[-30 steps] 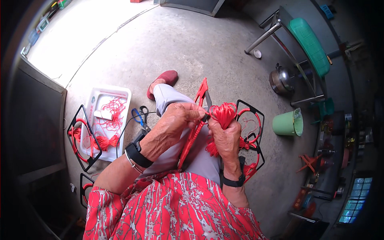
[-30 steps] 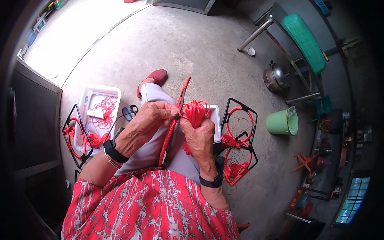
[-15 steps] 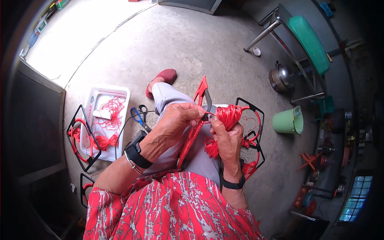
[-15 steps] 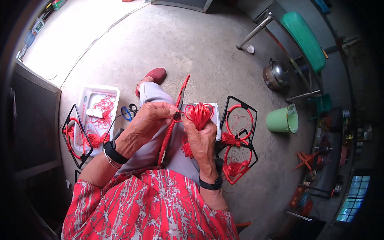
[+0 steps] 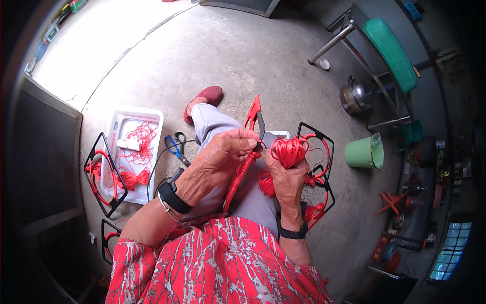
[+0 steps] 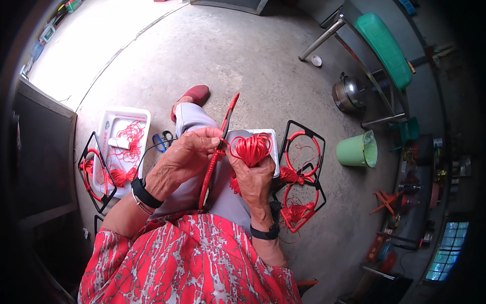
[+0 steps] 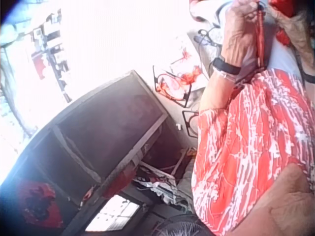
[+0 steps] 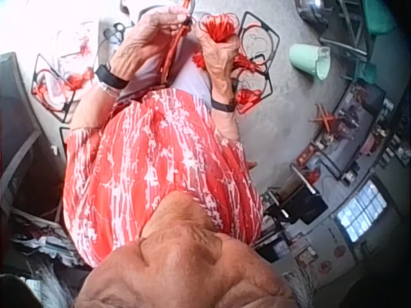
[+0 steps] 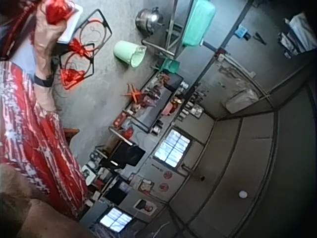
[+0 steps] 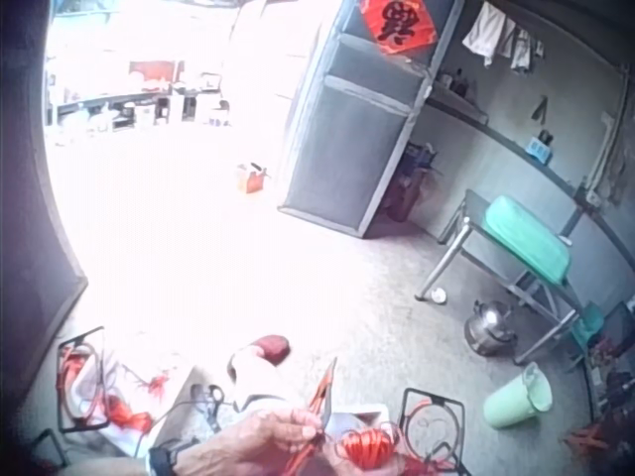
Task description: A person is weaving red string onto a plastic frame to create a furniture component.
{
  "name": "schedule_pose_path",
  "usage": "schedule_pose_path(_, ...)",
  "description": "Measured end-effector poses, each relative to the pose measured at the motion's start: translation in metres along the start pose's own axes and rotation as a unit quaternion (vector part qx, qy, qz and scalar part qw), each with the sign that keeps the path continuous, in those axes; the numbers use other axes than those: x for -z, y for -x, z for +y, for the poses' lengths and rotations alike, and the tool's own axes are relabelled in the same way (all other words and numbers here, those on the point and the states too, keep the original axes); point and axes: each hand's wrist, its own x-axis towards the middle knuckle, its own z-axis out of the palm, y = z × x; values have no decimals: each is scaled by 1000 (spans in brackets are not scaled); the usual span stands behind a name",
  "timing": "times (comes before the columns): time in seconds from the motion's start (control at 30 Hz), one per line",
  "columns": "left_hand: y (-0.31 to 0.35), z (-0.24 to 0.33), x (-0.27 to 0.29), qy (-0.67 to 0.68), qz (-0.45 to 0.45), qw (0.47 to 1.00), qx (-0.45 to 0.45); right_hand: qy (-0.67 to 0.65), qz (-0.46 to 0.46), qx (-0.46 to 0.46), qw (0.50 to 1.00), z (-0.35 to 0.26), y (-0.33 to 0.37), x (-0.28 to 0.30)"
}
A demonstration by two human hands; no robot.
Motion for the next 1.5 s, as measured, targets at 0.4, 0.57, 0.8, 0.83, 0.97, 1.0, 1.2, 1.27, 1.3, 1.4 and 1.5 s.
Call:
schedule_pose_path(0.4, 3, -9, -12, 62, 81, 995, -6, 0, 0, 37, 999, 1, 6, -4)
schedule_pose_path(0.57, 6, -7, -19, 66, 112, 991, -3, -40, -18, 73, 996, -7, 2, -5)
schedule_pose_path(0.8, 8, -13, -12, 62, 86, 994, -14, -89, -21, -14, 996, -6, 2, -7)
schedule_pose_path(0.83, 8, -14, -10, 60, 73, 995, -21, -87, -24, -13, 996, -5, 1, -7)
schedule_pose_path(0.97, 7, -12, -7, 64, 31, 997, -22, -42, -26, 19, 999, 13, -3, -2)
schedule_pose_path(1.0, 8, -12, -8, 67, 31, 997, -23, -58, -26, 30, 997, 18, -3, -1)
schedule_pose_path(1.2, 8, -12, -8, 75, 54, 995, -24, -94, -78, 58, 991, 10, -7, 1)
schedule_pose_path(1.27, 9, -11, -7, 62, 47, 997, -23, 17, -51, 140, 989, 5, -9, -1)
schedule_pose_path(1.3, 10, -11, -8, 63, 48, 997, -24, 17, -53, 141, 988, 2, -9, -1)
schedule_pose_path(1.4, 11, -10, -11, 80, 68, 994, -26, 41, -75, 162, 983, -2, -9, 2)
schedule_pose_path(1.5, 12, -9, -13, 70, 76, 994, -32, 70, -72, 203, 974, 1, -10, 2)
